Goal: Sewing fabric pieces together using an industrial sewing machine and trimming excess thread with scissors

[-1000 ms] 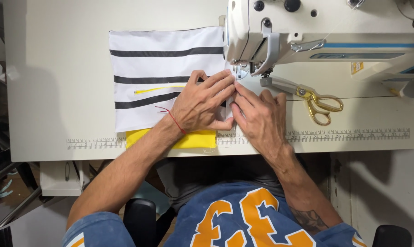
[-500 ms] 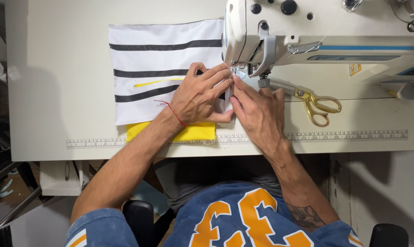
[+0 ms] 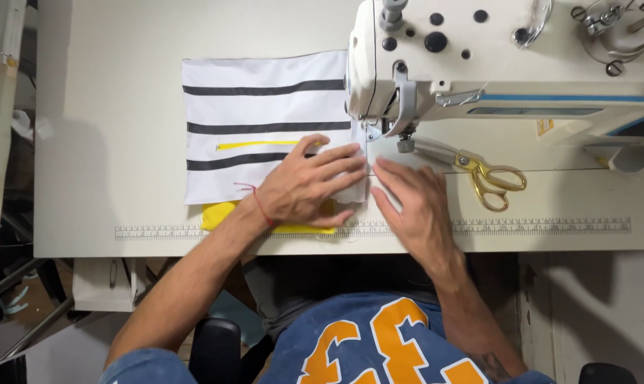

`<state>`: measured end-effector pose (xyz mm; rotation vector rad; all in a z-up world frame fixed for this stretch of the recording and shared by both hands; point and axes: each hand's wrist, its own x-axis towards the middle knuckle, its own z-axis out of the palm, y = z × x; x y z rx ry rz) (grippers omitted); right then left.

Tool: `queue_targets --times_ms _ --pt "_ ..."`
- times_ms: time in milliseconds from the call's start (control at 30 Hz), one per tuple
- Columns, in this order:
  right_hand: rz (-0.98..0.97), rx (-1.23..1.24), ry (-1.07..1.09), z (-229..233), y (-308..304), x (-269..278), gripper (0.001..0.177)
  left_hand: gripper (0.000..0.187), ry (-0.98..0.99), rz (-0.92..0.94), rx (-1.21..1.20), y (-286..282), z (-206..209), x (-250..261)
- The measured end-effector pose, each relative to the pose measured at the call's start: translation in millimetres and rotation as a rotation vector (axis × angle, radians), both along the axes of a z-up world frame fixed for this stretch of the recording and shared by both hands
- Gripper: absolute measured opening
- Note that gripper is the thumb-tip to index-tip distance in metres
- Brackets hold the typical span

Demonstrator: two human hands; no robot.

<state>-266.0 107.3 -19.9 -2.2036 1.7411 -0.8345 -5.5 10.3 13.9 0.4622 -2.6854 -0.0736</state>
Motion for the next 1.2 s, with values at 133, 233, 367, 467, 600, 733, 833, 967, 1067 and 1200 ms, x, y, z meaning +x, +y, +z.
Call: queue_targets --times_ms 133,233,367,467,600,733,833,967,1067,1200 --pt "0.073 0.027 -0.111 11 11 1 0.034 0.05 0.081 0.029 -0.035 4 -27 1" --pt "0.066 0.029 -0.143 11 10 9 0.043 0.042 0.107 0.057 -0.013 8 -36 0" --pt "-0.02 -0.063 -0.078 -7 -1 22 0.052 0.026 0.205 0.062 -0.088 3 -59 6" --pt "-0.046 -0.036 -0.076 8 -6 34 0.044 0.01 0.252 0.076 -0.169 4 -55 9" --pt "-0.066 -0.031 -0.114 23 -3 49 0.024 0.014 0.147 0.081 -0.368 11 -29 6" --pt "-0.081 -0.079 -0.069 -4 -2 44 0.034 0.017 0.013 0.029 -0.418 6 -26 5" --pt "-0.092 -0.184 0.058 -14 1 42 0.036 0.016 -0.04 -0.008 -0.356 -1 -20 1" --pt "-0.023 -0.248 -0.015 -14 6 39 0.016 0.009 -0.06 -0.076 -0.158 -6 -25 4" --pt "-0.023 -0.253 -0.005 -8 10 38 0.009 0.021 -0.094 -0.081 -0.123 -6 -19 5" --pt "0.039 -0.273 -0.001 5 13 30 0.004 0.029 -0.139 -0.09 -0.085 -5 -15 8"
